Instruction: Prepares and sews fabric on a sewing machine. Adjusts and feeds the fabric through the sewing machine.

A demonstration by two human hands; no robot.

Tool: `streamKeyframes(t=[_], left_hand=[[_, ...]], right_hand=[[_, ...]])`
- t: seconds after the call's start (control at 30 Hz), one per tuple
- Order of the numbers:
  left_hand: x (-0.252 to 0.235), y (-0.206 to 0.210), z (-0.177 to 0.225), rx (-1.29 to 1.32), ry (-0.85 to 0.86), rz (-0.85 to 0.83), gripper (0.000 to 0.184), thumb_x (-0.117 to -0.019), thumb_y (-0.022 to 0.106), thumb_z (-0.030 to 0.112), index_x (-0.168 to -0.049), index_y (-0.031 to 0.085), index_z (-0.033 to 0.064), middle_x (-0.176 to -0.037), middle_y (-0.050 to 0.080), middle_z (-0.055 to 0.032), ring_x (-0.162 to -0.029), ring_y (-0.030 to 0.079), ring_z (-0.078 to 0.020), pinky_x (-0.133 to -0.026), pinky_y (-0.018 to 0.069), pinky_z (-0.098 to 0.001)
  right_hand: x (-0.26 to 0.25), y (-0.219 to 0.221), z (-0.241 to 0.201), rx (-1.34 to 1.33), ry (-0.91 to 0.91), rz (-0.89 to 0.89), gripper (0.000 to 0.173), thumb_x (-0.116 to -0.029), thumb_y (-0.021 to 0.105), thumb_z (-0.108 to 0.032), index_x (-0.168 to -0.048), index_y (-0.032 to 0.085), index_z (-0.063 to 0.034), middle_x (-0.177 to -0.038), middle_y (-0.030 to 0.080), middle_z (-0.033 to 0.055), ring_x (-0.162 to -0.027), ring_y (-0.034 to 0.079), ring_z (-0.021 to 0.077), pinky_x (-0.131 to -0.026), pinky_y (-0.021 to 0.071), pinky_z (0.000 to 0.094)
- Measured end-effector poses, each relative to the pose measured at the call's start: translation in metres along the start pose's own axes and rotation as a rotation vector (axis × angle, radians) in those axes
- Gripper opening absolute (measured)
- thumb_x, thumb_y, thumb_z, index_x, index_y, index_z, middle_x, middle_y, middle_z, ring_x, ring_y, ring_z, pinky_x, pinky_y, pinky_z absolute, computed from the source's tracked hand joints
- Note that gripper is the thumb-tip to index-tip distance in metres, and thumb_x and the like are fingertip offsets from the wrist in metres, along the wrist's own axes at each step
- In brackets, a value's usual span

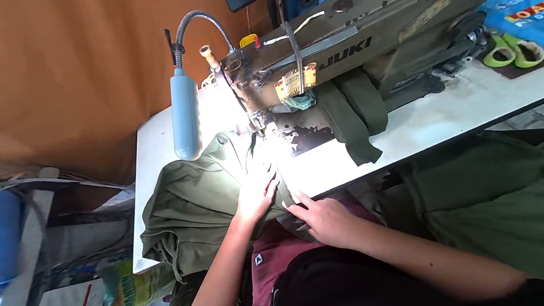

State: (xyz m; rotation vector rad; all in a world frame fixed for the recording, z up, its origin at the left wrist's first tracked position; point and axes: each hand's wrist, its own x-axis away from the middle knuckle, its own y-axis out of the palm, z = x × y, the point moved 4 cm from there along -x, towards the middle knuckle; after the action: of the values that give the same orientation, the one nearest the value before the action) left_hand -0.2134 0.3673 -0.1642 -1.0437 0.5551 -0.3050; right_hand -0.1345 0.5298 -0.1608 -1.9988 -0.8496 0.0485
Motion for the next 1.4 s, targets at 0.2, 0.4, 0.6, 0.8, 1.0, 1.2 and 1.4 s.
streamKeyframes(t=[0.2,0.4,0.6,0.8,1.0,1.2,1.4], left_hand=[[0.006,-0.002,0.013,-0.098,0.073,-0.031,0.029,-0.0976,0.057,0.016,-0.112,0.079,0.0024,-0.125,0.072,-0.0172,-0.119,0.068,-0.0393,-0.099,0.0521,-0.0567],[0.006,-0.005,0.019,-0.143,0.178,-0.079,0.027,-0.0959,0.06,0.014,-0.113,0.078,0.0042,-0.126,0.072,-0.0143,-0.118,0.068,-0.0384,-0.097,0.053,-0.0573],[0.005,-0.006,0.021,-0.145,0.238,-0.045,0.024,-0.0948,0.059,0.012,-0.104,0.08,0.0048,-0.119,0.075,-0.0136,-0.108,0.072,-0.0339,-0.091,0.0562,-0.0521],[0.008,-0.003,0.022,-0.118,0.215,-0.058,0.033,-0.0802,0.068,0.025,-0.1,0.077,0.0005,-0.117,0.074,-0.0168,-0.108,0.07,-0.0377,-0.089,0.0541,-0.0557],[0.006,0.001,0.026,-0.126,0.216,0.025,0.017,-0.0865,0.063,0.014,-0.085,0.076,0.0023,-0.108,0.076,-0.0139,-0.099,0.073,-0.0327,-0.085,0.0566,-0.0505],[0.005,0.0,0.026,-0.181,0.294,0.0,0.023,-0.0762,0.069,0.022,-0.087,0.075,0.0023,-0.109,0.076,-0.0135,-0.106,0.071,-0.0337,-0.087,0.0556,-0.0497],[0.004,-0.002,0.025,-0.141,0.276,-0.031,0.022,-0.0708,0.072,0.01,-0.09,0.076,-0.0006,-0.111,0.076,-0.0164,-0.103,0.073,-0.0356,-0.085,0.0569,-0.052]], right_hand=[[0.001,0.0,0.0,0.015,0.002,0.01,0.057,-0.0933,0.063,-0.007,-0.149,0.053,-0.0158,-0.158,0.041,0.0245,-0.084,0.07,0.0401,-0.069,0.0545,0.0525],[0.001,-0.002,-0.002,0.02,0.031,-0.024,0.059,-0.0946,0.062,-0.008,-0.151,0.051,-0.0165,-0.16,0.037,0.0239,-0.087,0.07,0.0413,-0.072,0.0544,0.0533],[0.001,0.006,0.0,0.122,-0.209,0.348,0.048,-0.0789,0.073,-0.002,-0.126,0.069,-0.0041,-0.149,0.055,0.0183,-0.067,0.07,0.0322,-0.056,0.0542,0.0458],[0.0,-0.025,-0.009,-0.075,-0.335,0.457,0.044,-0.0802,0.07,-0.001,-0.124,0.07,0.0014,-0.133,0.067,0.0174,-0.1,0.074,0.0325,-0.074,0.0604,0.048],[-0.021,-0.066,0.02,0.009,0.098,0.189,0.035,-0.099,0.06,-0.025,-0.125,0.064,-0.0013,-0.118,0.064,0.0203,-0.098,0.067,0.036,-0.083,0.0533,0.0537],[-0.04,-0.061,0.048,0.232,-0.072,0.324,0.025,-0.1012,0.06,-0.021,-0.118,0.073,-0.0092,-0.108,0.069,0.0153,-0.101,0.068,0.0337,-0.084,0.0543,0.0497],[-0.035,-0.054,0.046,0.146,-0.293,0.518,0.029,-0.0931,0.064,-0.031,-0.106,0.076,-0.0079,-0.095,0.073,0.0115,-0.09,0.071,0.0282,-0.075,0.0576,0.0458]])
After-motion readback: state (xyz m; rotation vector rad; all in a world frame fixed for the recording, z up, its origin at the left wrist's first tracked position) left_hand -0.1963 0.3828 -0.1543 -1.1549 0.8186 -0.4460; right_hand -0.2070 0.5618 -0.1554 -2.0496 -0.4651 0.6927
